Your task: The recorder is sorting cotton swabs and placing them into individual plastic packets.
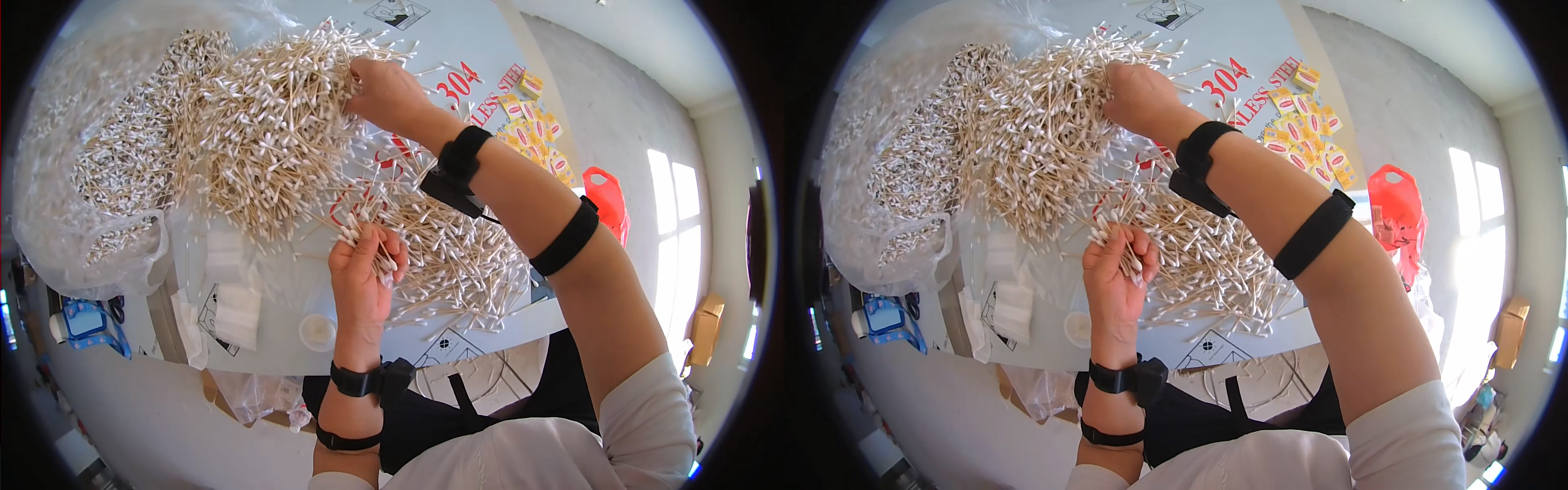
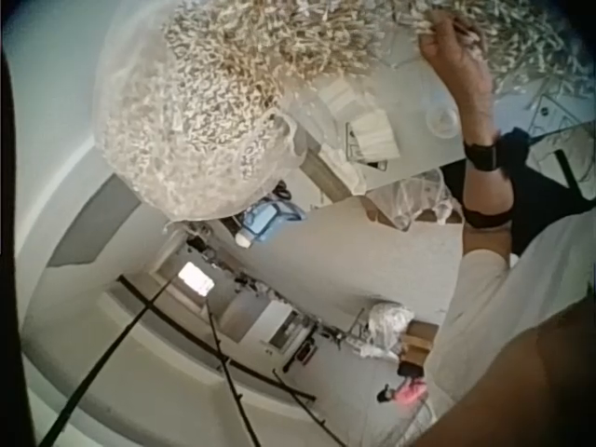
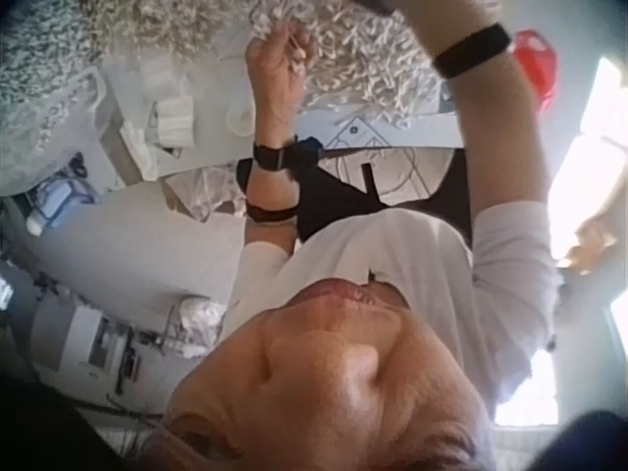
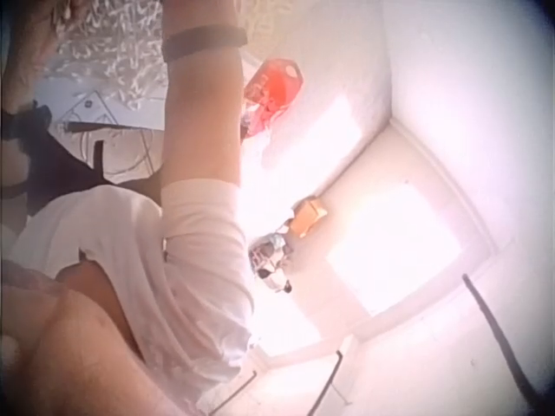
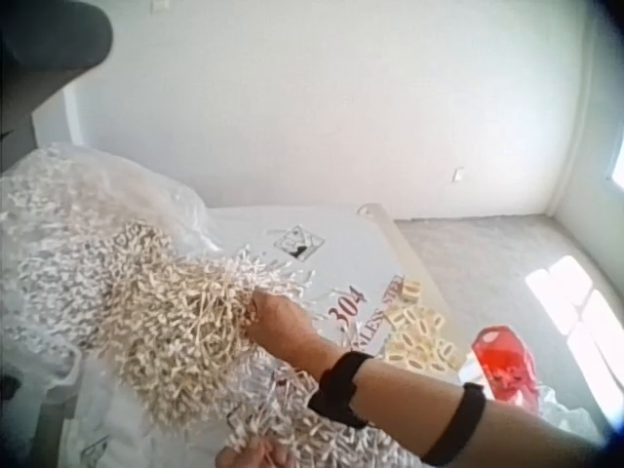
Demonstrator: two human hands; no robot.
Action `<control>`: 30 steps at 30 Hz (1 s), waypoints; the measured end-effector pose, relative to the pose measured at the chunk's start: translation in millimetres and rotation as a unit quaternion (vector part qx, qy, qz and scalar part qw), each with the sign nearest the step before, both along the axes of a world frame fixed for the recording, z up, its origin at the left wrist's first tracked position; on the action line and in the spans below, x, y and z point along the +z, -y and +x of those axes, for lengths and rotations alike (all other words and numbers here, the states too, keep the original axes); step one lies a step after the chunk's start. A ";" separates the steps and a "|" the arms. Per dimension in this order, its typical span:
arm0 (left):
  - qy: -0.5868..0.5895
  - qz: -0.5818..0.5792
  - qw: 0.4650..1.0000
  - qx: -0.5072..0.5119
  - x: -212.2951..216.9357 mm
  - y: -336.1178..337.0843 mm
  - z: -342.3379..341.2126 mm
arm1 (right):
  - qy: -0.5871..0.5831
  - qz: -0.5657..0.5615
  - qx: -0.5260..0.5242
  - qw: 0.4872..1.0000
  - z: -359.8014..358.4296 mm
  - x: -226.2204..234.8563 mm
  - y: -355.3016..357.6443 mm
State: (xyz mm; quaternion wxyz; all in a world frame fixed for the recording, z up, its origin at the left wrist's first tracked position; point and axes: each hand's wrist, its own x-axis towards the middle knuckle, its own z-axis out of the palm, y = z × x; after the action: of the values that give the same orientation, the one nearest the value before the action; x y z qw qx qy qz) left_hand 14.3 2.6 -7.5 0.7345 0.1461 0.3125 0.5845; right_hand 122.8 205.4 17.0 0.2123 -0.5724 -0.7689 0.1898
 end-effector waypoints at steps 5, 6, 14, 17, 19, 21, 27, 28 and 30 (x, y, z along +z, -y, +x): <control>0.012 0.018 1.000 -0.011 0.4 -1.0 1.2 | -0.205 0.037 0.022 0.978 10.2 12.6 -6.2; 0.011 0.017 1.000 -0.009 0.9 -0.9 0.2 | -0.249 0.034 0.028 0.968 10.9 20.2 -6.7; 0.013 0.020 1.000 -0.005 -1.7 -0.7 -3.0 | -0.150 -0.128 0.065 0.978 73.6 49.6 45.6; 0.027 0.004 1.000 0.009 1.9 -0.9 -2.0 | -0.140 -0.187 0.050 0.971 101.8 39.7 63.6; 0.010 0.001 1.000 0.015 5.3 -0.9 -1.1 | -0.116 -0.178 -0.023 0.977 117.8 33.1 70.0; -0.007 -0.002 1.000 0.021 5.3 -0.8 -1.7 | -0.123 -0.169 -0.044 0.977 129.8 28.3 74.0; 0.020 0.006 1.000 0.022 3.7 -1.6 0.5 | -0.181 -0.143 -0.061 0.971 133.6 14.5 77.5; 0.022 -0.006 0.999 0.032 3.6 -2.2 0.3 | -0.146 -0.117 -0.042 0.981 129.3 12.4 77.5; 0.025 -0.017 0.999 0.041 4.3 -2.7 -0.3 | -0.128 -0.103 -0.022 0.986 122.6 7.4 77.2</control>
State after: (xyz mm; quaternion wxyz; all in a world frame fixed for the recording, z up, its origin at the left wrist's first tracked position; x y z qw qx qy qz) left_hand 14.0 5.3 -3.3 0.7199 0.1061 0.3095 0.6121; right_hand 245.4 128.3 24.3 0.2528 -0.5789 -0.6992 0.3348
